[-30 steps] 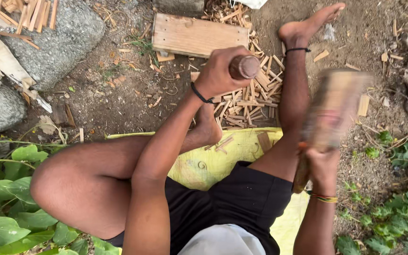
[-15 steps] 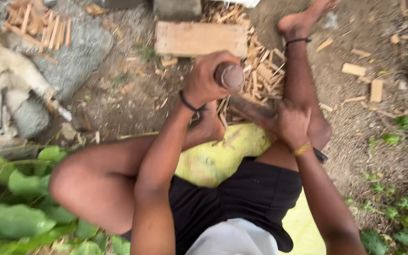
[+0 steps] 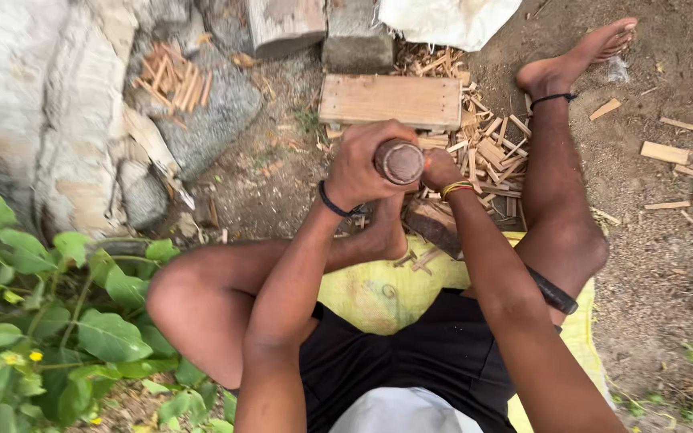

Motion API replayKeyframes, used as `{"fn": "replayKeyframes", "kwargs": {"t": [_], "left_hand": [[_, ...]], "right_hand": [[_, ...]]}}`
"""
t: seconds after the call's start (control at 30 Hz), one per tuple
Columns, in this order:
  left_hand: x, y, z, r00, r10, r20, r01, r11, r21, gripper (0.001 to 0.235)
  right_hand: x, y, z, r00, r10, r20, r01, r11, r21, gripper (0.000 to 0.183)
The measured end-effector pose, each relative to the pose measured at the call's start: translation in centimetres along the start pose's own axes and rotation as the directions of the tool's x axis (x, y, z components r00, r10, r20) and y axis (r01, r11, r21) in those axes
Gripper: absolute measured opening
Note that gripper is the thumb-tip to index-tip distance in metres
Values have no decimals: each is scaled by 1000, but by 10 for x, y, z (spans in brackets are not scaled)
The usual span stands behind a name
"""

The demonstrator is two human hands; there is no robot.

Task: The person sits on a yellow sack outdoors and splits small pieces of wood into thin slivers. They use a wooden mallet to strike a metal chisel placed on the wood, which rests on a larger wooden block. The resulting wood chips accumulate on the ground.

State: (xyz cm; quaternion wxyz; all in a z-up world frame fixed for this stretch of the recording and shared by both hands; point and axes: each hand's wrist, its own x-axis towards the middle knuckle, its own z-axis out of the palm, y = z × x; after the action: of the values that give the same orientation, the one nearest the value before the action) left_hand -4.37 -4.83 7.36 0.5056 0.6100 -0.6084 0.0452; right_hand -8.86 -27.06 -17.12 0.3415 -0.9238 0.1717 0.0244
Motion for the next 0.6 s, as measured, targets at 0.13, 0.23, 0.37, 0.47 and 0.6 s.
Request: {"fn": "replayKeyframes", "kwargs": {"t": [0.13,0.23,0.37,0.47,0.6], "left_hand": [[24,8,8,992,121,36,-123,992,42,46],[17,9,21,989,79,127,-86,995,48,38],[16,-5,24,989,72,130,-78,996,48,40],[12,-10,27,992,53,113,-61,995,73,43],[16,-19,26,991,49,128,-70,984,163,50]], "right_hand": [[17,0,-17,998,30,54,-33,998,55,51],[14,2,-1,994,34,107,-44,995,89,51],[22,-9,18,986,4,167,-23,993,112,52],[20,-10,20,981,-5,193,-17,994,110,52],[32,-16,11,982,-5,191,-17,994,112,52]]}}
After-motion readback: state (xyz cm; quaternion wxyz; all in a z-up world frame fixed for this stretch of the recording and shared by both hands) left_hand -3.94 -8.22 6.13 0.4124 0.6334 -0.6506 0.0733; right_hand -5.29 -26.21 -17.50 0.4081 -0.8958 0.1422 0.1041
